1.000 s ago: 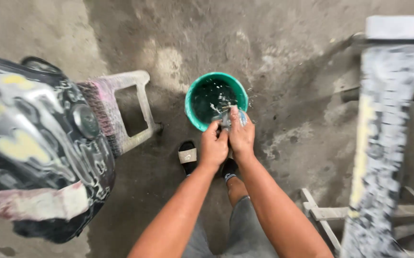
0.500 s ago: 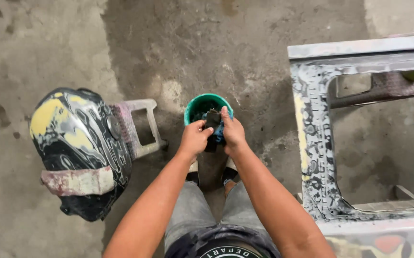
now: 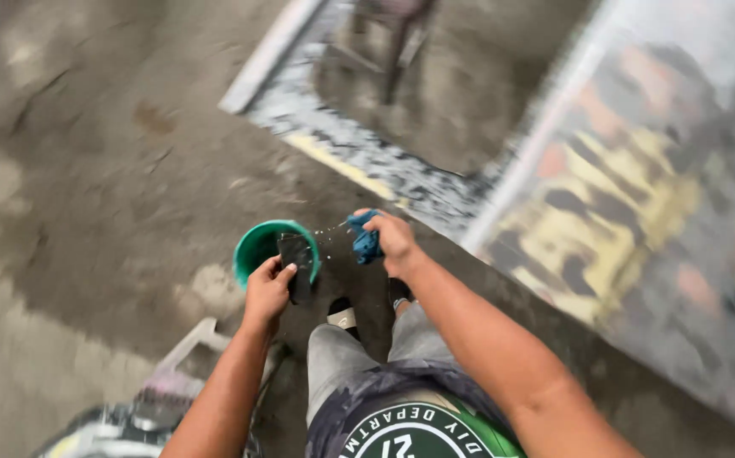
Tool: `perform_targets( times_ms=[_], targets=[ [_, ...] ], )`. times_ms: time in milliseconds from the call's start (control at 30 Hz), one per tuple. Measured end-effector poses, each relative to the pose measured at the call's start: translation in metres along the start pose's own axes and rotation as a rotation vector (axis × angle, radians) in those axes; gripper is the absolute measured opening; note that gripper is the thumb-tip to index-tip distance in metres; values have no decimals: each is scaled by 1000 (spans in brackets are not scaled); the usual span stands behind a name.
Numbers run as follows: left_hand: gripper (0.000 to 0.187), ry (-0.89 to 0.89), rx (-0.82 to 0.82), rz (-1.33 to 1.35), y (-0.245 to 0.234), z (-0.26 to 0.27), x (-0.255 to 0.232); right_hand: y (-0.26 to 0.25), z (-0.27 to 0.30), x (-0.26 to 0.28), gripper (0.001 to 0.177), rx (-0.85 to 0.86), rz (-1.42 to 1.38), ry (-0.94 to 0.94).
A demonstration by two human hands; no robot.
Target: The person scrubs a large, flat, gray surface using a black sponge and a blue cloth. They repeatedly dip the tools into a green bucket of water to rinse them before continuing to scrub the surface, which has visible yellow and orange stains.
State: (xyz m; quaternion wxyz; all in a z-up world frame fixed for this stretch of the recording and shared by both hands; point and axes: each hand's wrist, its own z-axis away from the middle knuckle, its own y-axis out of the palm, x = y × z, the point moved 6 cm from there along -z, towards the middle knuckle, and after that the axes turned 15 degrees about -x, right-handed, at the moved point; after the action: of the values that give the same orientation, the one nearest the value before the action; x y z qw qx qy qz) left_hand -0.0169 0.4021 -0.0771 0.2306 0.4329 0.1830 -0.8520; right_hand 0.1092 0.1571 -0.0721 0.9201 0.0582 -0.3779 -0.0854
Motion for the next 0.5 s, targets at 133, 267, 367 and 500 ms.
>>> perform_targets(
  times_ms=[133, 267, 367, 500],
  targets=[
    [30, 100, 220, -137, 110, 23, -16, -173, 21, 68, 49, -338, 207, -520],
    [30, 125, 474, -152, 227, 63, -29, -275, 111, 156, 59, -837, 799, -738],
    [30, 167, 585, -177, 303, 90, -24, -315, 139, 183, 61, -950, 920, -837],
    [27, 187, 605, -295, 381, 133, -26, -379, 95, 132, 70, -792, 818, -866]
  ],
)
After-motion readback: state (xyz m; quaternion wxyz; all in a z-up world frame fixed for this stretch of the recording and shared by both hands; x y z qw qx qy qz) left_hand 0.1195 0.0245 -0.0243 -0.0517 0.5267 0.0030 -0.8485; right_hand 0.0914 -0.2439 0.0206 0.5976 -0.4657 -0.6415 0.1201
